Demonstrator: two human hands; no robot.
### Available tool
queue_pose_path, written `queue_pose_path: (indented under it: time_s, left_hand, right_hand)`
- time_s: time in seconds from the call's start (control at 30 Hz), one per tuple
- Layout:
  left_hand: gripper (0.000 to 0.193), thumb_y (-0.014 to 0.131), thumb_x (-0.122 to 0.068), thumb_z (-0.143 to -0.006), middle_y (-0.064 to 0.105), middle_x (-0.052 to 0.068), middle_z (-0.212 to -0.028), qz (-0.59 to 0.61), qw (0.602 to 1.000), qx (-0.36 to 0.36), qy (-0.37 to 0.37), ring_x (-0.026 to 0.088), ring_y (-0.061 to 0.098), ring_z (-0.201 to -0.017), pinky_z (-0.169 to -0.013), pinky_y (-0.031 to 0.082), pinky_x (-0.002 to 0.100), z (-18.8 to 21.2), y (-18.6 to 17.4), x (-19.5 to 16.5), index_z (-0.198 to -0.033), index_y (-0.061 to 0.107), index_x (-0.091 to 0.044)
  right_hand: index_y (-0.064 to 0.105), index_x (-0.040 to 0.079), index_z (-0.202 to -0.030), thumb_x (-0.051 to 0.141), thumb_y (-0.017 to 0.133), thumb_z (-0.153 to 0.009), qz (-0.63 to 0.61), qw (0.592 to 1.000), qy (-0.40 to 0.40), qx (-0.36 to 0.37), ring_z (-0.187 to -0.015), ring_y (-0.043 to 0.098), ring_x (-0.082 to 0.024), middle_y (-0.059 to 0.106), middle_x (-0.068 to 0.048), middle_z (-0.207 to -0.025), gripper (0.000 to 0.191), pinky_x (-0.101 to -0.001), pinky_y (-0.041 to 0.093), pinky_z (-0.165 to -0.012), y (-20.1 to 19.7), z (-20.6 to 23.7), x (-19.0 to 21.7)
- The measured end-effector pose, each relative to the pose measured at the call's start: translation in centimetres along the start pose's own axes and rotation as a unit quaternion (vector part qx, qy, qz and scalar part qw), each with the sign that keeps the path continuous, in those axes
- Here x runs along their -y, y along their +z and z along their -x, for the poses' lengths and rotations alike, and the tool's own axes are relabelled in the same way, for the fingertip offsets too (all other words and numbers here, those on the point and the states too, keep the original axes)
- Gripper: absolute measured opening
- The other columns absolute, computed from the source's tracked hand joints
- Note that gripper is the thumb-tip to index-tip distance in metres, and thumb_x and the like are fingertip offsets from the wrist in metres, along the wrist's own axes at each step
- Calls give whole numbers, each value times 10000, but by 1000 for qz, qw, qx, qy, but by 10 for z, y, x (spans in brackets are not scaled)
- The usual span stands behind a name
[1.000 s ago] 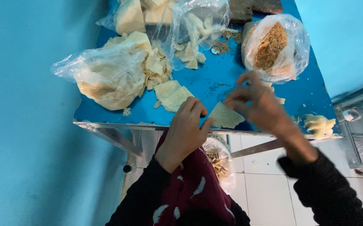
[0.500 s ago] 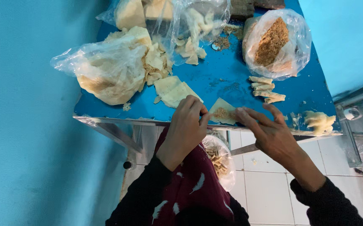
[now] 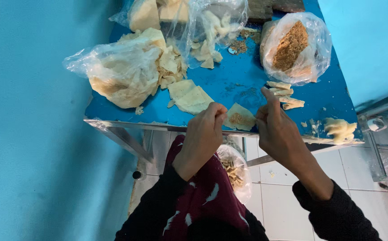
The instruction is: The person sits at a blue table and shapes pieces of pale dough by hand, pressing and rolling flat pieces into cylinders and folded forms. They take dough pieces one at a time from the table, work them between both hands, and set the finished rolled pieces on the table, with bags of a brown crumbly filling nearby.
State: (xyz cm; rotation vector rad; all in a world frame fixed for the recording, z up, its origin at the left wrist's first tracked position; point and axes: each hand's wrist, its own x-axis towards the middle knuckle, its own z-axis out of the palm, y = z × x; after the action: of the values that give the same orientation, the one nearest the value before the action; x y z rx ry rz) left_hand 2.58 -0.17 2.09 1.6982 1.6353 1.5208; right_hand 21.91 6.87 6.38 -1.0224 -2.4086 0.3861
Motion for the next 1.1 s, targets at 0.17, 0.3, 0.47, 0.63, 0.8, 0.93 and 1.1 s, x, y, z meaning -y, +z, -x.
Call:
queue_pose_path:
  time_s: [0.17, 0.3, 0.47, 0.63, 0.8, 0.93, 1.1]
  left_hand:
    - [124, 556, 0, -1019, 711, 117, -1003, 34, 997, -18, 60, 330, 693, -958, -789, 542, 436, 4, 4, -4, -1127, 586, -53]
    - [185, 584, -2, -984, 663, 172, -1088, 12, 999, -15, 40, 325, 685, -971, -796, 549, 438, 4, 2, -3, -1165, 606, -31]
    - [228, 700, -124, -884, 624, 176, -1005, -192, 975, -8, 110, 345, 619, -956, -833, 504, 445, 5, 2, -6, -1012, 613, 45]
    - [118, 684, -101, -941, 626, 134, -937, -248, 967, 23, 60, 307, 601, -922, -842, 492, 427, 6, 6, -13, -928, 638, 6]
    - [96, 665, -82, -960, 644, 147, -968, -126, 991, 3, 51, 332, 618, -984, -832, 506, 454, 6, 12, -16, -977, 616, -1]
    - [100, 624, -47, -999, 653, 150, -1067, -74, 995, 28, 68, 323, 631, -1023, -860, 525, 434, 9, 15, -16, -1091, 625, -8]
    - [205, 638, -3, -916, 667, 131, -1152, -101, 984, 18, 146, 339, 605, -1075, -919, 510, 437, 12, 13, -11, -1121, 634, -16]
  right_hand:
    - [286, -10, -1533, -124, 614, -887, -84, 996, -29, 5, -997, 695, -296, 627, -192, -1068, 734, -413, 583, -870, -9, -4, 5]
    - [305, 18, -1532, -135, 614, -892, -84, 996, -38, 0, -1088, 701, -296, 652, -179, -1137, 727, -421, 569, -913, -8, -3, 6]
    - [321, 38, -1519, -142, 604, -898, -80, 996, -42, -3, -1125, 711, -303, 663, -180, -1199, 706, -419, 579, -903, -4, 1, 4]
    - [304, 34, -1511, -122, 615, -910, -88, 996, -31, -14, -1104, 709, -304, 640, -213, -1238, 695, -402, 610, -855, 0, 3, 1]
    - [304, 40, -1513, -100, 655, -895, -95, 994, -43, -29, -1071, 725, -298, 681, -201, -1228, 724, -402, 611, -850, 7, 7, -3]
    - [287, 41, -1523, -98, 655, -909, -105, 993, -43, -24, -1053, 748, -297, 706, -194, -1226, 730, -395, 623, -829, 15, 8, -8]
    - [270, 49, -1538, -67, 671, -913, -101, 993, -58, -26, -1064, 744, -310, 712, -191, -1211, 752, -395, 627, -817, 21, 8, -13]
